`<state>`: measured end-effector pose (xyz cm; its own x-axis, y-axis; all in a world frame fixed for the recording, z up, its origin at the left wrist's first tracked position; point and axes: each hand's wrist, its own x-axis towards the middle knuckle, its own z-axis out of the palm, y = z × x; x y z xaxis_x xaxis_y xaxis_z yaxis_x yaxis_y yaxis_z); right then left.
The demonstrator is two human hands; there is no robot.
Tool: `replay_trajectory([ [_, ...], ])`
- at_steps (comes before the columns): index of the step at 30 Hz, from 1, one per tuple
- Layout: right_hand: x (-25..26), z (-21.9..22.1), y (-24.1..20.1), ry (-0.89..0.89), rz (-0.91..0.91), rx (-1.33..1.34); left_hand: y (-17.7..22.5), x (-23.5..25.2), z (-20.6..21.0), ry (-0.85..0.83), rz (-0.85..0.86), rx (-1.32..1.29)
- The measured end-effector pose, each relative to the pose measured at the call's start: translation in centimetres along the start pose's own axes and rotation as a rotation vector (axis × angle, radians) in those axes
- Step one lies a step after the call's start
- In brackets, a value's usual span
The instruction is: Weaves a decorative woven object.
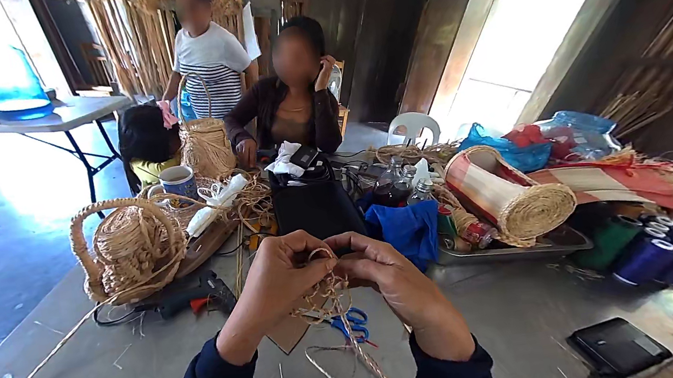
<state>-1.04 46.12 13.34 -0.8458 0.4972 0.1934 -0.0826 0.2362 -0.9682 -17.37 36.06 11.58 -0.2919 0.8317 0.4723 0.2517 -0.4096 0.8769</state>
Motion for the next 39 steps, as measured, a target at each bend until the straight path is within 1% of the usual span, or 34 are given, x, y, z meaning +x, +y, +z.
replay_trajectory([
  [3, 0.1, -0.2, 0.1, -0.006, 0.023, 0.079, -0.2, 0.1, -0.3, -0.004, 0.011, 0.036],
  [5, 0.2, -0.6, 0.3, -0.009, 0.027, 0.145, -0.4, 0.2, -0.5, -0.019, 0.007, 0.01],
  [8, 0.2, -0.6, 0.6, 0.006, 0.004, 0.143, -0.5, 0.3, -0.8, -0.043, 0.002, -0.051],
  [12, 0.2, 0.6, 0.4, 0.176, -0.048, -0.011, -0.6, 0.3, -1.0, -0.133, -0.021, -0.125],
  [15, 0.4, 1.2, 0.5, 0.277, -0.143, -0.1, -0.5, 0.2, -1.2, -0.195, -0.075, -0.161],
  [18, 0.7, 1.3, 0.9, 0.364, -0.246, -0.084, 0.1, 0.0, -1.2, -0.245, -0.181, -0.17],
  [21, 1.0, 1.6, 1.2, 0.41, -0.29, -0.057, 0.1, 0.1, -1.1, -0.277, -0.225, -0.183],
  [23, 1.3, 1.7, 1.5, 0.415, -0.302, -0.052, 0.0, 0.2, -1.0, -0.265, -0.23, -0.182],
  [25, 1.6, 1.8, 1.8, 0.426, -0.319, -0.082, 0.1, 0.3, -0.9, -0.201, -0.227, -0.116],
  [26, 1.6, 1.7, 1.9, 0.44, -0.337, -0.131, 0.1, 0.3, -0.9, -0.149, -0.219, -0.051],
  [28, 1.4, 1.6, 2.0, 0.51, -0.405, -0.319, -0.1, 0.5, -0.9, -0.044, -0.185, 0.067],
  [30, 0.9, 1.6, 1.7, 0.572, -0.469, -0.492, -0.5, 0.7, -1.1, 0.028, -0.149, 0.098],
  [32, 0.3, 2.1, 1.2, 0.56, -0.485, -0.567, -0.7, 0.8, -1.1, 0.072, -0.125, 0.098],
  [37, 0.8, 2.8, 1.7, 0.561, -0.423, -0.54, -0.7, 0.7, -0.8, 0.049, -0.1, 0.03],
  [39, 1.0, 2.5, 1.8, 0.528, -0.385, -0.459, -0.8, 0.7, -0.7, 0.036, -0.094, 0.021],
])
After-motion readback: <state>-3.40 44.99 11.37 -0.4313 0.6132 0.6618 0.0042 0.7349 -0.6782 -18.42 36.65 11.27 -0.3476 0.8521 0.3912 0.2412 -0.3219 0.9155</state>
